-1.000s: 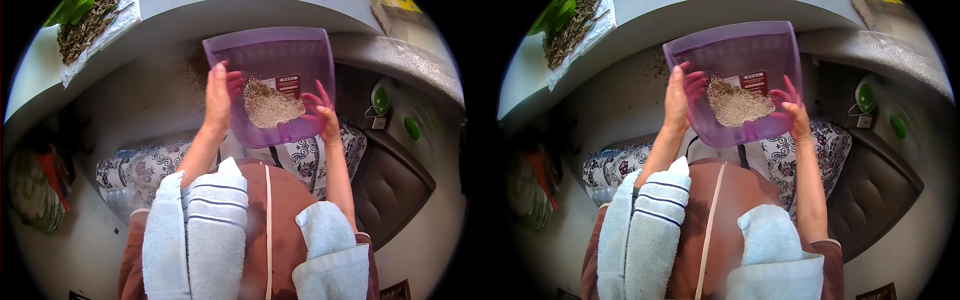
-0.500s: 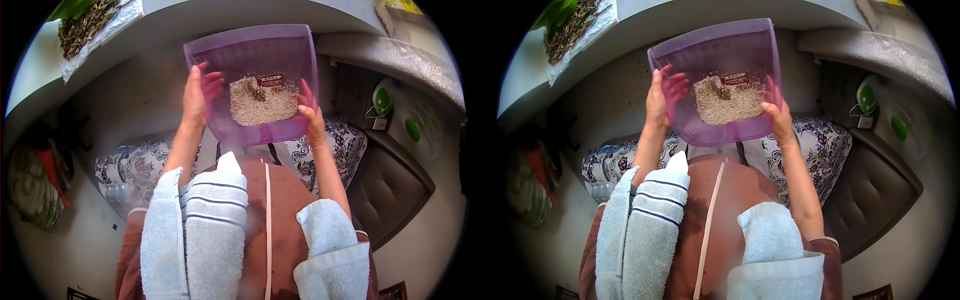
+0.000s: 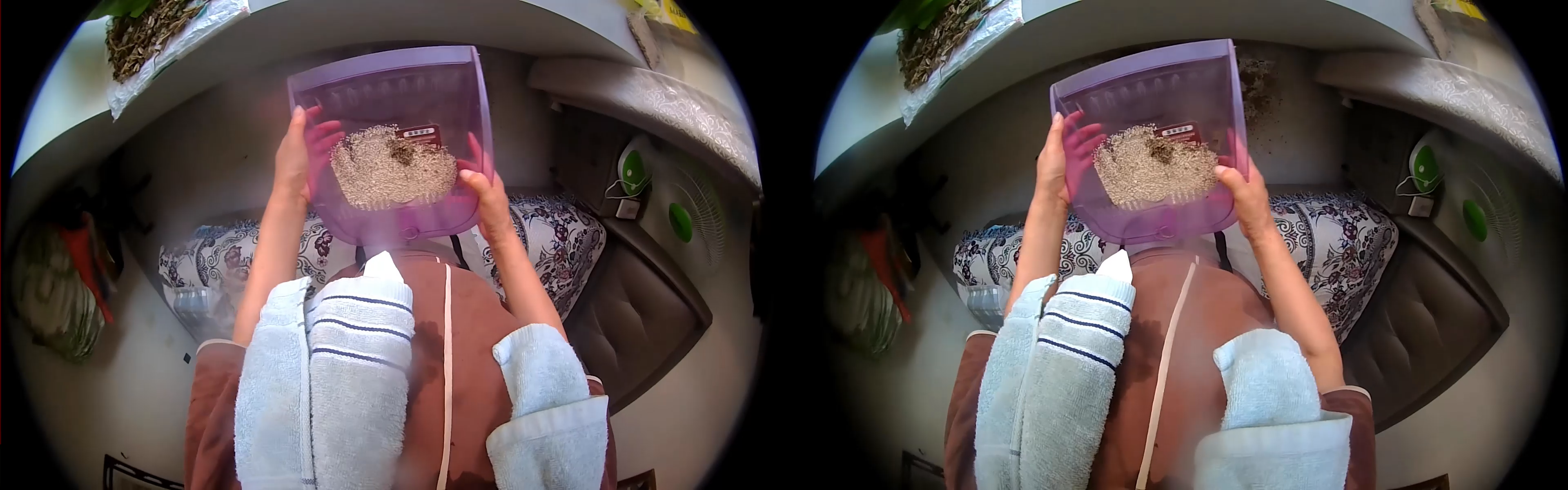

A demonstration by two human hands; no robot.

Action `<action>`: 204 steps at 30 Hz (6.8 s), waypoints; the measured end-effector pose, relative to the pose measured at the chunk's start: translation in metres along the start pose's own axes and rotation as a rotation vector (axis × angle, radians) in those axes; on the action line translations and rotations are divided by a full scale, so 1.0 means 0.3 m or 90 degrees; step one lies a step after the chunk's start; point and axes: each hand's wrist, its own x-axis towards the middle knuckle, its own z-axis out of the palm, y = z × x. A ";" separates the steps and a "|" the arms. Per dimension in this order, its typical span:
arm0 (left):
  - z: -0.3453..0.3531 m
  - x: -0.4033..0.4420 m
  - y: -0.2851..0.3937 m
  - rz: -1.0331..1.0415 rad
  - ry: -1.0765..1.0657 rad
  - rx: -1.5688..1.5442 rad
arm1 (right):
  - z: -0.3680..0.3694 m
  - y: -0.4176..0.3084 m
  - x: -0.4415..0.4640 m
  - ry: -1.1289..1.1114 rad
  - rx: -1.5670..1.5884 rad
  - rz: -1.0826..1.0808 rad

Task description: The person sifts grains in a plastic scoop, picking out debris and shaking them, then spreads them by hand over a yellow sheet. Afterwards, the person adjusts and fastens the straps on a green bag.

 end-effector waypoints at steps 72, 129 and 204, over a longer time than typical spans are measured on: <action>0.236 -0.118 0.301 0.977 -0.649 1.030 | -0.063 -0.402 -0.074 -0.119 -0.086 -0.024; 0.177 -0.055 0.384 0.355 -0.336 0.608 | -0.241 -0.464 -0.156 -0.067 -0.051 0.042; 0.226 -0.048 0.256 0.568 -0.242 0.877 | -0.266 -0.438 -0.157 -0.057 -0.074 0.048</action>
